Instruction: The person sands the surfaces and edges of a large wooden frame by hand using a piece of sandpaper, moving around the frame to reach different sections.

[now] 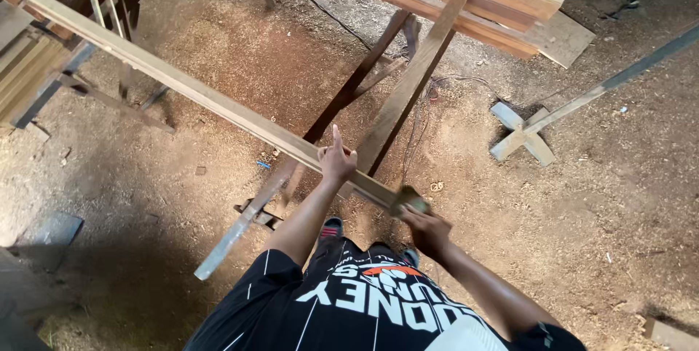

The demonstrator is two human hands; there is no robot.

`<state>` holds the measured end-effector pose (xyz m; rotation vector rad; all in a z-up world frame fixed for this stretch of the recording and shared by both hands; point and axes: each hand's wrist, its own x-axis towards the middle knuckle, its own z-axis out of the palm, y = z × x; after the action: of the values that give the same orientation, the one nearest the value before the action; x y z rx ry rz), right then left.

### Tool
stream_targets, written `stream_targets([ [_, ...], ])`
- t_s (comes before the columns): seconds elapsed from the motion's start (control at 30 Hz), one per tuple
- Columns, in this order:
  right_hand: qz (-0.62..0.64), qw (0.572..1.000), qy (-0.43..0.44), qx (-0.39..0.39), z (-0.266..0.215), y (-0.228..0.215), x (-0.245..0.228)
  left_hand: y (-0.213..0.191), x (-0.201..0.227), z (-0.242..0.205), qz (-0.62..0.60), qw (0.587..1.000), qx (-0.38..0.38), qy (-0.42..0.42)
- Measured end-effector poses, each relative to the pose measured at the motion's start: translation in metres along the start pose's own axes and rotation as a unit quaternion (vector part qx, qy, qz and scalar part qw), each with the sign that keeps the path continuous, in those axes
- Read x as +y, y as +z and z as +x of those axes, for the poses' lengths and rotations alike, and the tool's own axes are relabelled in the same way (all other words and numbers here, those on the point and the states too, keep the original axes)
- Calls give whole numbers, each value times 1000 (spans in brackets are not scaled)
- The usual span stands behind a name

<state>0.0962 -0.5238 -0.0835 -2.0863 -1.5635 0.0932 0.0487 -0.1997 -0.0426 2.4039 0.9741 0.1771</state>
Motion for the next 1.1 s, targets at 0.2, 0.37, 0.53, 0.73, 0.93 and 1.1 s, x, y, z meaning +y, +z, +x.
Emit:
stream_targets([
  [0.2, 8, 1000, -21, 4, 47, 10, -16, 3, 22, -2, 75, 992, -8, -99],
  [0.37, -2, 998, -51, -31, -7, -45, 3, -2, 27, -9, 93, 991, 26, -91],
  [0.53, -45, 997, -41, -55, -27, -59, 14, 6, 18, -1, 86, 992, 32, -81],
  [0.73, 38, 999, 15, -31, 39, 1, 4, 11, 19, -2, 69, 994, 56, -67],
  [0.93, -20, 997, -57, -55, -25, -50, 18, -19, 37, -15, 10, 993, -66, -100],
  [1.1, -49, 993, -6, -106, -59, -71, 28, -28, 33, -19, -27, 997, 75, -3],
])
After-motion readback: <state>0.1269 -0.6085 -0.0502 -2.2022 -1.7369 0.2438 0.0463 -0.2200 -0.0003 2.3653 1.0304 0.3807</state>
